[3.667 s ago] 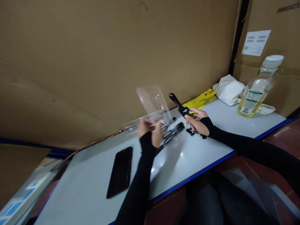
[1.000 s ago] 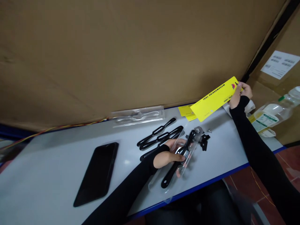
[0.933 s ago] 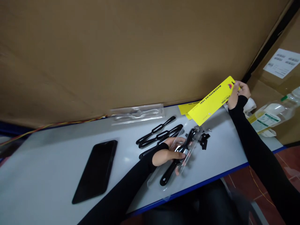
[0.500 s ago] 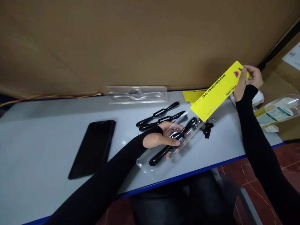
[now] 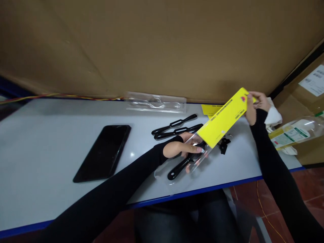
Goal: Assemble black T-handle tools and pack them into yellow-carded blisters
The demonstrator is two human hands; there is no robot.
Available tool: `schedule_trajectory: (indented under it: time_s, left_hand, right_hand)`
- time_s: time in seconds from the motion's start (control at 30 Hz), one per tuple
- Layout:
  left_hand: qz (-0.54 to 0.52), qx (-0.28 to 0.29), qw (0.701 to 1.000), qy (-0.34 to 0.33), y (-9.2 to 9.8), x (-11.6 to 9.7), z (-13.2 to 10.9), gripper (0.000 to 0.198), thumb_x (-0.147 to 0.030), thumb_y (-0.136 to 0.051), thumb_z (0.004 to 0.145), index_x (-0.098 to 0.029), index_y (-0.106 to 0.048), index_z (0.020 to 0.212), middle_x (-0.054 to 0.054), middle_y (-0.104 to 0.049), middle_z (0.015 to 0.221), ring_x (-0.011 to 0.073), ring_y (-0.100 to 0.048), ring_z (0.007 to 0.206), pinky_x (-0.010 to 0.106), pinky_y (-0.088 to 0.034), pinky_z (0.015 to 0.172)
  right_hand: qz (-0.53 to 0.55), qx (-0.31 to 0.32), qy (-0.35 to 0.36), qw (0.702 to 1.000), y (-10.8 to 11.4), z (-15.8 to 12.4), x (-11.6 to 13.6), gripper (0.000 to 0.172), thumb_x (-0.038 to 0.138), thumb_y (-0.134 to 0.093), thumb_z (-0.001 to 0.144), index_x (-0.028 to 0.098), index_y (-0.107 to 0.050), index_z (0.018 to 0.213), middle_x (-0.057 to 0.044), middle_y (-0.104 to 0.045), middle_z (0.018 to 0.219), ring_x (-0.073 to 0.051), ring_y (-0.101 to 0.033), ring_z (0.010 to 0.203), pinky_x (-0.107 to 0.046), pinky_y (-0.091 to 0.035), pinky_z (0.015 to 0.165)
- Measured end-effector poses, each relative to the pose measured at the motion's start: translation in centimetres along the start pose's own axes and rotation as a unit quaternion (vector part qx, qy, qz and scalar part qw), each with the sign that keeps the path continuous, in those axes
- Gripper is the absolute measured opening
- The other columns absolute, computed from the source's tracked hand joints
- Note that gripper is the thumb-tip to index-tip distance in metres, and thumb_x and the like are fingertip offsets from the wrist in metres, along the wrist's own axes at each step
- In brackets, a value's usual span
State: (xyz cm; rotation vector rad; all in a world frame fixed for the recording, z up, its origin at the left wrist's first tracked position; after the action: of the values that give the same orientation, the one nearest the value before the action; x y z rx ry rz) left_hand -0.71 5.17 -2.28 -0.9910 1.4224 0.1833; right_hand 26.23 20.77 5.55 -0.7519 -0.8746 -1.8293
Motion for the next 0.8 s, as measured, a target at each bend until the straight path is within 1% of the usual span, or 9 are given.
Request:
schedule_trajectory:
  time_s: [0.13, 0.27, 0.33, 0.43, 0.5, 0.57, 0.63, 0.73, 0.8]
  left_hand:
    - [-0.074, -0.041, 0.996, -0.016, 1.9, 0.9, 1.7, 0.058, -0.061, -0.076, 0.091, -0.01, -0.079, 0.12, 0.021, -0.082, 0.103, 0.0304, -0.081, 0.087, 0.036, -0.066, 0.076]
    - [-0.121, -0.092, 0.988, -0.031, 2.6, 0.8, 2.6, 0.061, -0.065, -0.066, 0.097, -0.012, -0.078, 0.124, 0.018, -0.083, 0.107, 0.0271, -0.081, 0.088, 0.033, -0.064, 0.082]
    - [-0.133, -0.101, 0.985, -0.034, 2.1, 0.1, 2.6, 0.062, -0.064, -0.061, 0.099, -0.011, -0.076, 0.128, 0.018, -0.083, 0.107, 0.0266, -0.081, 0.086, 0.034, -0.063, 0.082]
    - [-0.136, -0.116, 0.984, -0.026, 1.1, -1.2, 2.1, 0.064, -0.062, -0.057, 0.1, -0.007, -0.075, 0.129, 0.018, -0.083, 0.104, 0.0262, -0.079, 0.084, 0.034, -0.062, 0.08]
    - [-0.136, -0.116, 0.984, -0.017, 0.5, -2.2, 1.4, 0.068, -0.064, -0.058, 0.098, -0.007, -0.073, 0.132, 0.019, -0.082, 0.105, 0.0285, -0.079, 0.09, 0.036, -0.062, 0.083]
    - [-0.14, -0.117, 0.982, -0.037, 0.3, -3.4, 0.3, 0.075, -0.067, -0.062, 0.094, -0.008, -0.069, 0.139, 0.02, -0.081, 0.112, 0.0322, -0.079, 0.1, 0.041, -0.062, 0.089]
    - [-0.137, -0.142, 0.976, -0.094, 0.9, -4.7, -0.9, 0.082, -0.07, -0.063, 0.092, -0.011, -0.063, 0.148, 0.021, -0.078, 0.123, 0.036, -0.077, 0.111, 0.045, -0.06, 0.094]
    - [-0.113, -0.215, 0.947, -0.211, 2.5, -6.2, -2.5, 0.084, -0.073, -0.06, 0.092, -0.015, -0.06, 0.153, 0.018, -0.074, 0.136, 0.0433, -0.071, 0.125, 0.05, -0.059, 0.097]
    - [-0.095, -0.222, 0.933, -0.267, 2.9, -6.5, -2.9, 0.086, -0.069, -0.072, 0.085, -0.015, -0.062, 0.15, 0.019, -0.073, 0.138, 0.0479, -0.067, 0.13, 0.052, -0.059, 0.098]
  right_hand:
    - [0.056, 0.123, -0.028, 0.99, -5.5, -4.9, 0.4, 0.049, 0.069, -0.08, 0.084, 0.026, -0.061, 0.099, -0.005, -0.075, 0.098, -0.018, -0.072, 0.07, -0.024, -0.05, 0.044]
    - [0.107, 0.162, -0.073, 0.978, -6.8, -7.7, 1.1, 0.049, 0.061, -0.084, 0.085, 0.029, -0.058, 0.113, -0.002, -0.078, 0.093, -0.014, -0.063, 0.047, -0.023, -0.042, 0.033]
    - [0.118, 0.212, -0.093, 0.965, -7.4, -8.5, 1.7, 0.05, 0.056, -0.089, 0.081, 0.029, -0.057, 0.108, -0.001, -0.079, 0.092, -0.011, -0.056, 0.037, -0.023, -0.039, 0.028]
    - [0.145, 0.279, -0.115, 0.942, -8.5, -9.7, 2.4, 0.055, 0.049, -0.097, 0.072, 0.027, -0.057, 0.103, -0.005, -0.08, 0.114, -0.009, -0.057, 0.036, -0.024, -0.039, 0.025]
    - [0.151, 0.265, -0.131, 0.943, -8.7, -9.5, 2.1, 0.055, 0.046, -0.097, 0.071, 0.027, -0.059, 0.105, -0.007, -0.078, 0.119, -0.01, -0.06, 0.039, -0.024, -0.041, 0.025]
    - [0.157, 0.225, -0.148, 0.95, -8.4, -8.6, 1.2, 0.055, 0.045, -0.097, 0.071, 0.026, -0.06, 0.107, -0.006, -0.078, 0.108, -0.013, -0.061, 0.038, -0.026, -0.043, 0.026]
    - [0.176, 0.186, -0.163, 0.953, -7.7, -7.2, 0.1, 0.062, 0.045, -0.099, 0.066, 0.026, -0.058, 0.108, -0.005, -0.077, 0.099, -0.016, -0.062, 0.039, -0.028, -0.045, 0.026]
    - [0.191, 0.115, -0.157, 0.962, -5.9, -5.2, -0.4, 0.068, 0.042, -0.1, 0.062, 0.025, -0.056, 0.111, -0.005, -0.076, 0.094, -0.017, -0.064, 0.042, -0.027, -0.045, 0.027]
    - [0.19, 0.07, -0.144, 0.969, -4.7, -4.5, 0.3, 0.067, 0.039, -0.099, 0.061, 0.024, -0.057, 0.11, -0.004, -0.074, 0.088, -0.017, -0.063, 0.042, -0.026, -0.043, 0.029]
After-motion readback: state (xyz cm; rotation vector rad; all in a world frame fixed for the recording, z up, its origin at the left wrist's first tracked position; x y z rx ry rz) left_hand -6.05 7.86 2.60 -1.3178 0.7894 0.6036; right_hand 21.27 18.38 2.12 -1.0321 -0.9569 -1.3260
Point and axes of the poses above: each hand's wrist, its own z-axis towards the middle knuckle, its own y-axis out of the back of the hand, x = y × z, the point moved 6 cm from there along z, towards the middle knuckle
